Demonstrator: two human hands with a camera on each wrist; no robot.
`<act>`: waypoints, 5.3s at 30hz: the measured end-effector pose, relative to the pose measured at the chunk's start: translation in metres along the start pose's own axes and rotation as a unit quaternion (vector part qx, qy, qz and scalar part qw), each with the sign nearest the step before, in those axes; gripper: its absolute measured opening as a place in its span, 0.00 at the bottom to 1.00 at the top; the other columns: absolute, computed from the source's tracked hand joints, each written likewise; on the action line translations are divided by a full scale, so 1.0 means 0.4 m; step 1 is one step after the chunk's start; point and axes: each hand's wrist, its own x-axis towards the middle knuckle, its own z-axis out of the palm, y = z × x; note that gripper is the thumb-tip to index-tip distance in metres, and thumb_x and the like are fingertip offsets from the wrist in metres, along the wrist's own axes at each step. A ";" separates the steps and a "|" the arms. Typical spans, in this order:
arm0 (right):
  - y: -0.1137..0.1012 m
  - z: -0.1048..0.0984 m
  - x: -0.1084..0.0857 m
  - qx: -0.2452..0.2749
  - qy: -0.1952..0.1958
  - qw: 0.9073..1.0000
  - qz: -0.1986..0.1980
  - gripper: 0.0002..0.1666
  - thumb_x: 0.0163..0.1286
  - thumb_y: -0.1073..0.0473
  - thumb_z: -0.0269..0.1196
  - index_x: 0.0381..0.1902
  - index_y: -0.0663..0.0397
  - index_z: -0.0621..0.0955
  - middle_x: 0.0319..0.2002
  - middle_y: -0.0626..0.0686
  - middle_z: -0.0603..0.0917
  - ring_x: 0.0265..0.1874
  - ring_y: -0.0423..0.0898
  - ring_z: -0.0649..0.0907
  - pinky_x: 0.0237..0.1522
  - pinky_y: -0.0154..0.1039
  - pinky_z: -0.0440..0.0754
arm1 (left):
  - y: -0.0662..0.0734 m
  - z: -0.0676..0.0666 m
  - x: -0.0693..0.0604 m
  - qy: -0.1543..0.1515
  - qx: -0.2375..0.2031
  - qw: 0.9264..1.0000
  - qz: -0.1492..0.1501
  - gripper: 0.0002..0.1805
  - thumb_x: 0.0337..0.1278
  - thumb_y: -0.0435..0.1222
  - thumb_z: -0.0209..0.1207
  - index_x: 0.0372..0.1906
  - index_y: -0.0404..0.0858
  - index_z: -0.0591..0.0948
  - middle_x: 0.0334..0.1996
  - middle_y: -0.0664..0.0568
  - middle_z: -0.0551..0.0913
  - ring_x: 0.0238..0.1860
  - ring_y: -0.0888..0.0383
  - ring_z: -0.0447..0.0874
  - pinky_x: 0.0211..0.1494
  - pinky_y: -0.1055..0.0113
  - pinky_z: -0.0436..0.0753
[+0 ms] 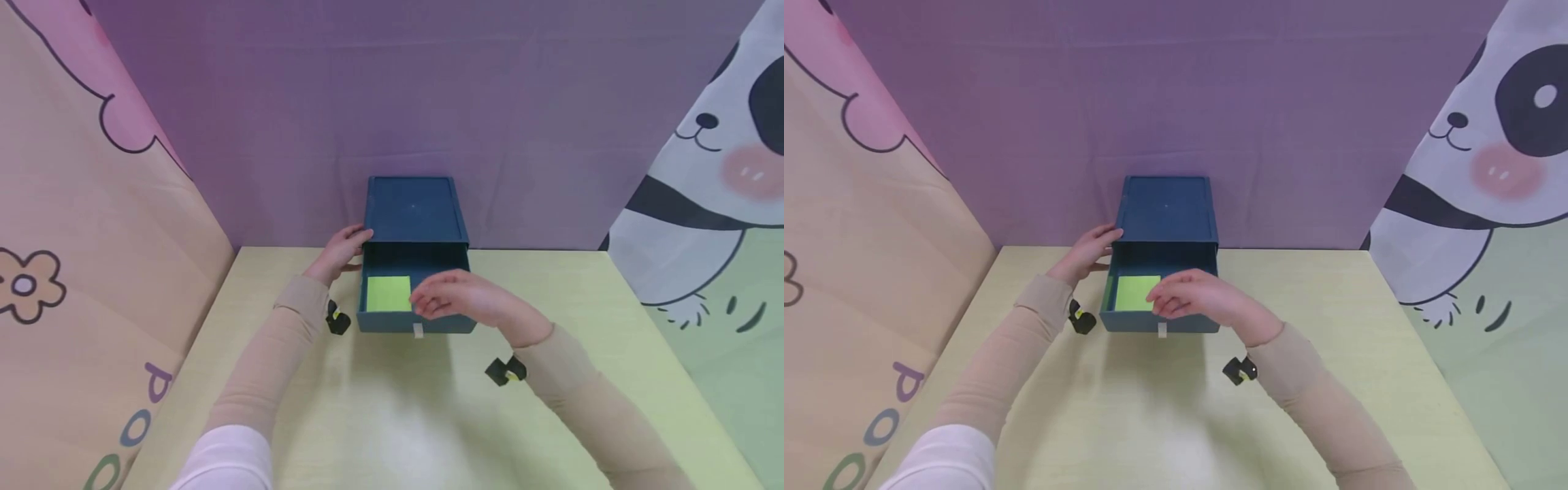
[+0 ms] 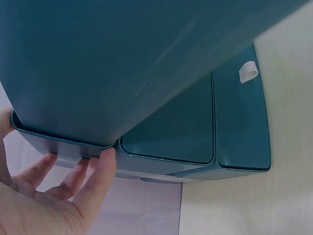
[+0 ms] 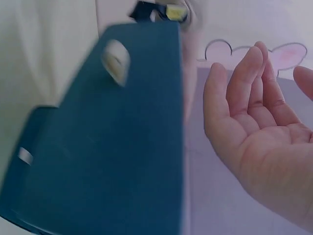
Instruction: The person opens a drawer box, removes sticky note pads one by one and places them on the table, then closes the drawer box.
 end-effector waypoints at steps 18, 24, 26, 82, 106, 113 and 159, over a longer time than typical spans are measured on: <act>-0.095 -0.103 0.163 -0.049 0.069 0.993 0.086 0.24 0.75 0.53 0.49 0.60 0.64 0.74 0.49 0.61 0.81 0.57 0.59 0.75 0.62 0.50 0.71 | 0.007 0.001 -0.004 0.004 0.001 1.000 -0.012 0.35 0.66 0.50 0.51 0.74 0.45 0.56 0.72 0.46 0.60 0.68 0.43 0.62 0.63 0.46 0.70; -0.105 -0.105 0.193 -0.069 0.061 0.992 0.081 0.24 0.76 0.55 0.47 0.62 0.65 0.72 0.52 0.63 0.78 0.59 0.61 0.73 0.63 0.53 0.69 | 0.003 -0.002 -0.004 0.002 -0.005 1.000 -0.008 0.35 0.66 0.50 0.51 0.74 0.46 0.56 0.72 0.46 0.59 0.68 0.42 0.61 0.64 0.45 0.69; -0.104 -0.103 0.204 -0.074 0.061 0.992 0.083 0.24 0.76 0.55 0.48 0.62 0.65 0.71 0.51 0.62 0.79 0.58 0.60 0.74 0.63 0.52 0.69 | 0.001 -0.005 -0.003 0.002 -0.004 1.000 -0.008 0.35 0.66 0.50 0.51 0.74 0.46 0.56 0.72 0.47 0.59 0.68 0.42 0.62 0.63 0.46 0.70; -0.033 -0.004 0.300 -0.548 -0.014 0.824 0.142 0.27 0.55 0.52 0.72 0.49 0.59 0.78 0.44 0.53 0.81 0.39 0.47 0.77 0.50 0.43 0.78 | 0.000 -0.010 -0.010 0.004 0.001 1.000 -0.009 0.35 0.67 0.50 0.51 0.74 0.47 0.56 0.72 0.47 0.58 0.68 0.43 0.62 0.63 0.47 0.72; -0.017 -0.041 0.304 -0.487 -0.034 0.863 0.131 0.19 0.55 0.54 0.71 0.25 0.54 0.71 0.22 0.47 0.63 0.22 0.42 0.63 0.27 0.35 0.62 | -0.002 -0.011 -0.003 0.003 0.002 1.000 -0.005 0.35 0.66 0.51 0.51 0.74 0.47 0.56 0.72 0.48 0.58 0.69 0.43 0.61 0.63 0.47 0.71; -0.022 -0.046 0.304 -0.465 -0.048 0.879 0.097 0.27 0.55 0.55 0.71 0.17 0.49 0.62 0.18 0.46 0.57 0.18 0.41 0.58 0.25 0.34 0.57 | -0.004 -0.014 -0.001 0.004 0.001 1.000 -0.008 0.35 0.66 0.52 0.51 0.74 0.48 0.56 0.72 0.48 0.58 0.69 0.43 0.61 0.63 0.47 0.71; -0.012 -0.069 0.281 -0.090 0.015 0.968 0.233 0.04 0.64 0.65 0.63 0.31 0.61 0.81 0.26 0.49 0.81 0.22 0.39 0.80 0.35 0.33 0.83 | -0.007 -0.002 -0.002 0.011 -0.003 1.000 -0.011 0.35 0.66 0.51 0.52 0.74 0.47 0.57 0.72 0.46 0.58 0.69 0.42 0.62 0.64 0.46 0.69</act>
